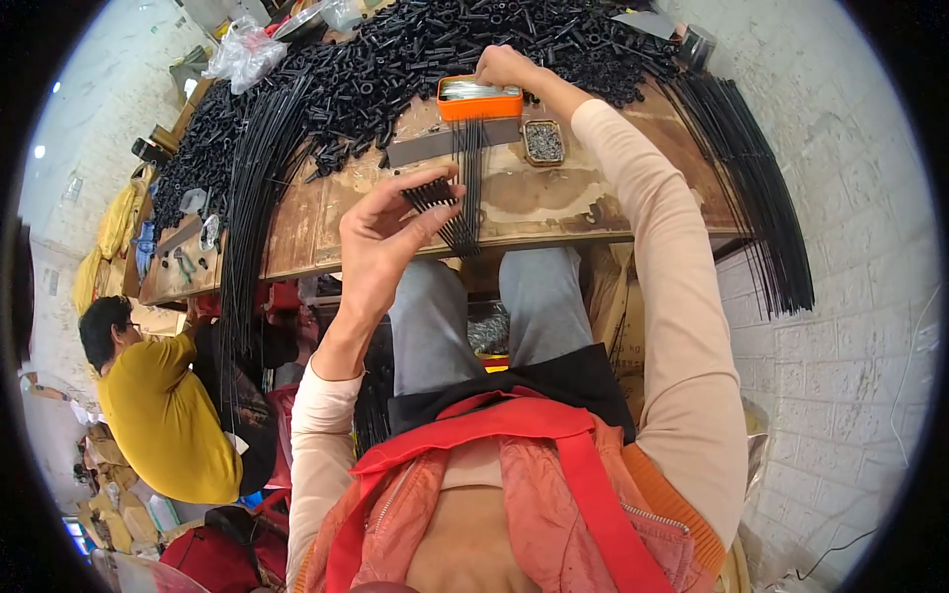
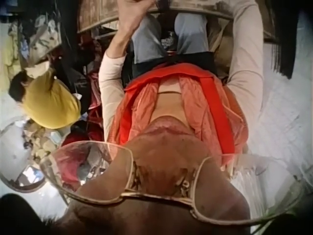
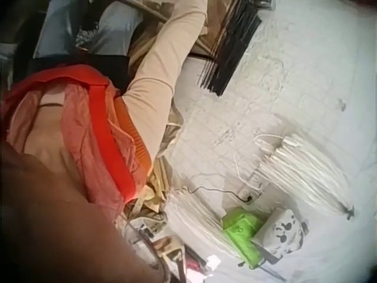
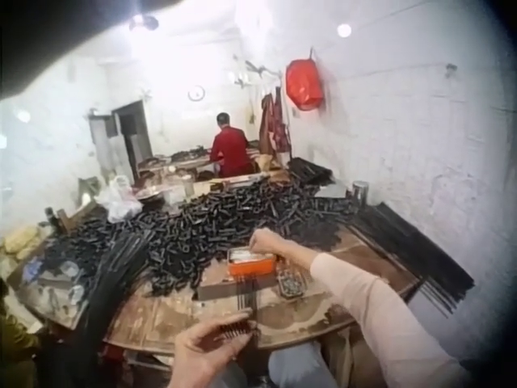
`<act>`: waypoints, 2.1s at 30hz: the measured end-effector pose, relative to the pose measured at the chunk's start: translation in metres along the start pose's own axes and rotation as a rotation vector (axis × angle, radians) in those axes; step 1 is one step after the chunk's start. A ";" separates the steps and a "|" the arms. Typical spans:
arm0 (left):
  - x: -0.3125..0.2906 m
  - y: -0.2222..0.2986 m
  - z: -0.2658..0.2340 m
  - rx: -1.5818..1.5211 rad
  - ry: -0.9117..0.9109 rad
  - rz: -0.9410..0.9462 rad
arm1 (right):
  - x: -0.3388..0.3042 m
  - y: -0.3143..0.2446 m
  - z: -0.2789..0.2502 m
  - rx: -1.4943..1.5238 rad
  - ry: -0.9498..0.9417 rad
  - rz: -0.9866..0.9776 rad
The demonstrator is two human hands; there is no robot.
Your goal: Assembling and cutting wire harnesses at a production workstation.
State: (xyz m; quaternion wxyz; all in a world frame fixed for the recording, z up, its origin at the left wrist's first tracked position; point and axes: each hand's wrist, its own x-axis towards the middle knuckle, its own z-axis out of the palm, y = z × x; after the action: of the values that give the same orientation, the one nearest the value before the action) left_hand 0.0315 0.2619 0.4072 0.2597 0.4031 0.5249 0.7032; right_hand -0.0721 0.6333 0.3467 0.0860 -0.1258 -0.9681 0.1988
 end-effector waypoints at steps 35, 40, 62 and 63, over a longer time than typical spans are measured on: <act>0.019 -0.004 -0.014 -0.111 0.114 -0.052 | -0.252 -0.174 -0.054 -0.193 0.431 -0.611; 0.018 -0.003 -0.014 -0.098 0.099 -0.042 | -0.244 -0.167 -0.057 -0.223 0.482 -0.712; 0.014 -0.005 -0.020 -0.110 0.088 -0.060 | -0.238 -0.151 -0.075 -0.050 0.346 -0.704; 0.014 -0.005 -0.021 -0.106 0.081 -0.057 | -0.237 -0.152 -0.076 -0.049 0.346 -0.706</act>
State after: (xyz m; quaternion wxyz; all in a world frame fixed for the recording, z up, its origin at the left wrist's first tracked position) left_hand 0.0062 0.2634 0.4039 0.2790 0.3449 0.5085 0.7380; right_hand 0.1389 0.4602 0.4497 0.3081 0.1814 -0.9274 0.1099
